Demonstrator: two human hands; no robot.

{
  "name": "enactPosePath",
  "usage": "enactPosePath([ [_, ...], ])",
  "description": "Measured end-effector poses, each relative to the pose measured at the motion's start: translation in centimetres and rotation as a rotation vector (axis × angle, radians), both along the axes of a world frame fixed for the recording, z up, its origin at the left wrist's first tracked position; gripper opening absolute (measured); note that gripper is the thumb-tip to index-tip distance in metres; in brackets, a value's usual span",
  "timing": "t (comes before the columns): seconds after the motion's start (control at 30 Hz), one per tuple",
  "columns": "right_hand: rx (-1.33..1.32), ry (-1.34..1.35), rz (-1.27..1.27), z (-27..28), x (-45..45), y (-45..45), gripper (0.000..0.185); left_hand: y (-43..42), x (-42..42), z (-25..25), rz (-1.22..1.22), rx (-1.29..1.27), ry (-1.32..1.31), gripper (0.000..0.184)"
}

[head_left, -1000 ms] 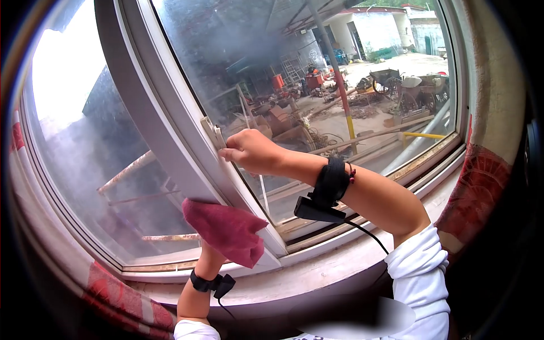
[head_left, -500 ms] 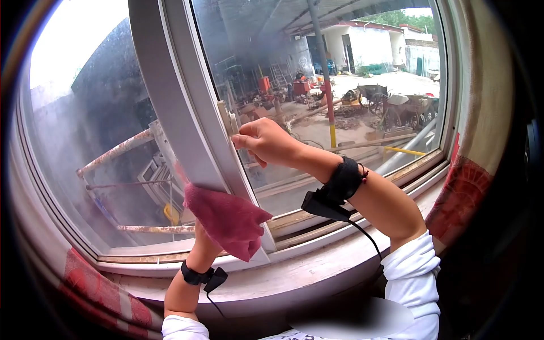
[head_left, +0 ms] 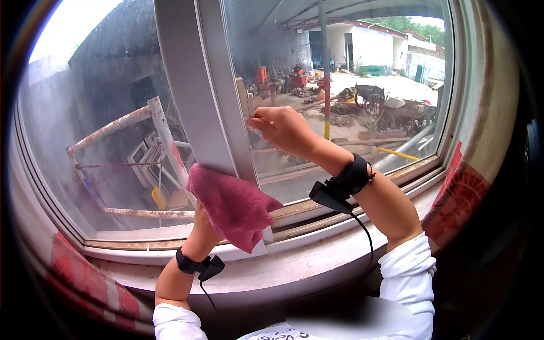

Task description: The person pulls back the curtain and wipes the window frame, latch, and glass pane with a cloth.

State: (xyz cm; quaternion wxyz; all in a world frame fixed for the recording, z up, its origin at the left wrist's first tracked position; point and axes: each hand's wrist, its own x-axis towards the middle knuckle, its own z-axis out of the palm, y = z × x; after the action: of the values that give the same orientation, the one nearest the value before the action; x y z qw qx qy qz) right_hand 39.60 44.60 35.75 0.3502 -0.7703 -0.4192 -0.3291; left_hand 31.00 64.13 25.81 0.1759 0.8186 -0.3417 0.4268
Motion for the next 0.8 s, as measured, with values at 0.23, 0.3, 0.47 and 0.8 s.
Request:
enactPosePath([
  [0.23, 0.212, -0.141, -0.047, -1.6, -8.2, -1.1, 0.026, 0.8, -1.1, 3.9, 0.235, 0.13, -0.174, 0.057],
  [0.3, 0.103, -0.441, 0.021, -3.5, -11.5, -0.5, 0.016, 0.6, -0.3, 5.4, 0.314, 0.183, -0.316, 0.062],
  [0.47, -0.255, -0.735, -0.063, -5.2, -12.6, 2.2, 0.034, -0.2, 2.1, 7.6, 0.324, 0.146, -0.544, 0.058],
  [0.8, -0.313, -0.433, -0.061, -9.2, -8.0, 2.1, 0.064, 1.5, 0.5, 2.3, 0.271, 0.32, -0.265, 0.046],
])
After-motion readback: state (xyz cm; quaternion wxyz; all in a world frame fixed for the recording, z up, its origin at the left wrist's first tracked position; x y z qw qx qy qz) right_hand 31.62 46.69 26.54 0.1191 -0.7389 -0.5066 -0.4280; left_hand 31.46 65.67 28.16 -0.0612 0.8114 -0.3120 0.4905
